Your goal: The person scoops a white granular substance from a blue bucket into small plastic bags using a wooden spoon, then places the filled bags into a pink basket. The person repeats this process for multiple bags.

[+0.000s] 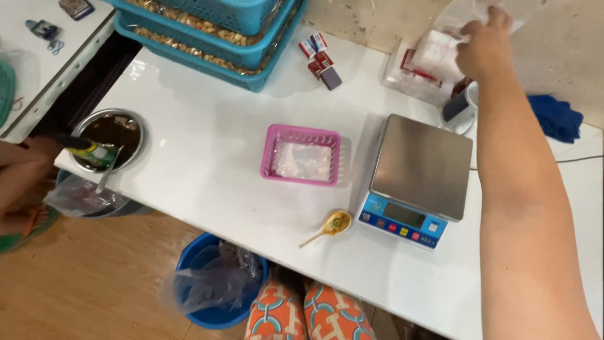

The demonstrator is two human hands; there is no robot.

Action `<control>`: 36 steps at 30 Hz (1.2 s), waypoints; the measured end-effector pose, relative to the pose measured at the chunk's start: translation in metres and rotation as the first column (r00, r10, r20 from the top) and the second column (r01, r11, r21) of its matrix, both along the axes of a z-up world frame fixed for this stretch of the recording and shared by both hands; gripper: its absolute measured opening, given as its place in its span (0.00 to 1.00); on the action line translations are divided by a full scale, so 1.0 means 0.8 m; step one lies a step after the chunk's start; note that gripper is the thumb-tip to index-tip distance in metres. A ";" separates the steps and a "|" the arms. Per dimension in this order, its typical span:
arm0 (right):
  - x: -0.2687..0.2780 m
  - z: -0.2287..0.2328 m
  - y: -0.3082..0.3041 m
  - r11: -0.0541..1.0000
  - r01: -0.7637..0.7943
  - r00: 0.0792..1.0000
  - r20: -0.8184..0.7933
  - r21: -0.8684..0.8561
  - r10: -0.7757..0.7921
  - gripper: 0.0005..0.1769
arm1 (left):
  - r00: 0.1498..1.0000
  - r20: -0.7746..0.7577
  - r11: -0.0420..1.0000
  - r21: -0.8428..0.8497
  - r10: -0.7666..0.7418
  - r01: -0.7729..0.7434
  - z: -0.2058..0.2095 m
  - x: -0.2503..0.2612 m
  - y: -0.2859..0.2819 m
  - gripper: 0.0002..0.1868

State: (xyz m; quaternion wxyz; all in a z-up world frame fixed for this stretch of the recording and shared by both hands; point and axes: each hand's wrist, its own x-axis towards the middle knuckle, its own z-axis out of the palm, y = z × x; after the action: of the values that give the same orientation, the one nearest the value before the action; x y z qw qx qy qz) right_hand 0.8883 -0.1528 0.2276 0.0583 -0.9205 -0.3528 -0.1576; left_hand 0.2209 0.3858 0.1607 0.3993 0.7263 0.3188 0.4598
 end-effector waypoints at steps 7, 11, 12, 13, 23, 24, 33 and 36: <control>0.010 0.011 0.007 0.979 0.179 0.968 -0.161 -0.101 -0.193 0.22 | 0.649 -0.223 0.555 -0.747 -0.728 0.366 0.033 0.069 0.067 0.11; 0.034 -0.003 0.010 0.977 0.192 0.963 -0.171 -0.097 -0.206 0.24 | 0.615 -0.477 0.762 -0.540 -0.628 0.358 0.047 0.072 0.047 0.11; 0.051 -0.009 0.004 0.976 0.193 0.962 -0.177 -0.098 -0.208 0.24 | 0.611 -0.481 0.761 -0.542 -0.629 0.357 0.053 0.071 0.044 0.11; 0.069 -0.011 -0.005 0.996 0.090 0.996 0.029 -0.020 -0.090 0.24 | 0.596 -0.554 0.811 -0.453 -0.581 0.369 0.060 0.074 0.041 0.13; -0.179 0.212 -0.023 0.974 -0.183 0.982 -0.012 0.134 0.186 0.16 | 0.891 -0.286 0.774 -0.624 -0.352 0.105 -0.103 -0.130 -0.206 0.02; -0.202 0.221 -0.034 0.974 -0.183 0.983 -0.010 0.136 0.186 0.16 | 0.913 -0.243 0.776 -0.621 -0.327 0.113 -0.138 -0.150 -0.294 0.04; -0.536 0.290 -0.088 0.655 -0.749 0.662 0.153 0.101 0.734 0.12 | 0.759 0.601 0.511 -0.584 -0.250 0.631 -0.079 0.019 -0.626 0.31; -0.611 0.236 -0.120 0.605 -0.764 0.601 -0.092 0.227 0.794 0.08 | 0.475 0.877 -0.047 -0.478 -0.075 0.877 -0.098 -0.008 -0.645 0.51</control>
State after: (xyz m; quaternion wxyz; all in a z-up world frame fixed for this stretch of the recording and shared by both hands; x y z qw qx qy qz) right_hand 0.3998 -0.2492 0.4164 0.2290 -0.6756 -0.6983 -0.0591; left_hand 0.2145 -0.1304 0.0824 0.9693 0.1710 0.0561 0.1677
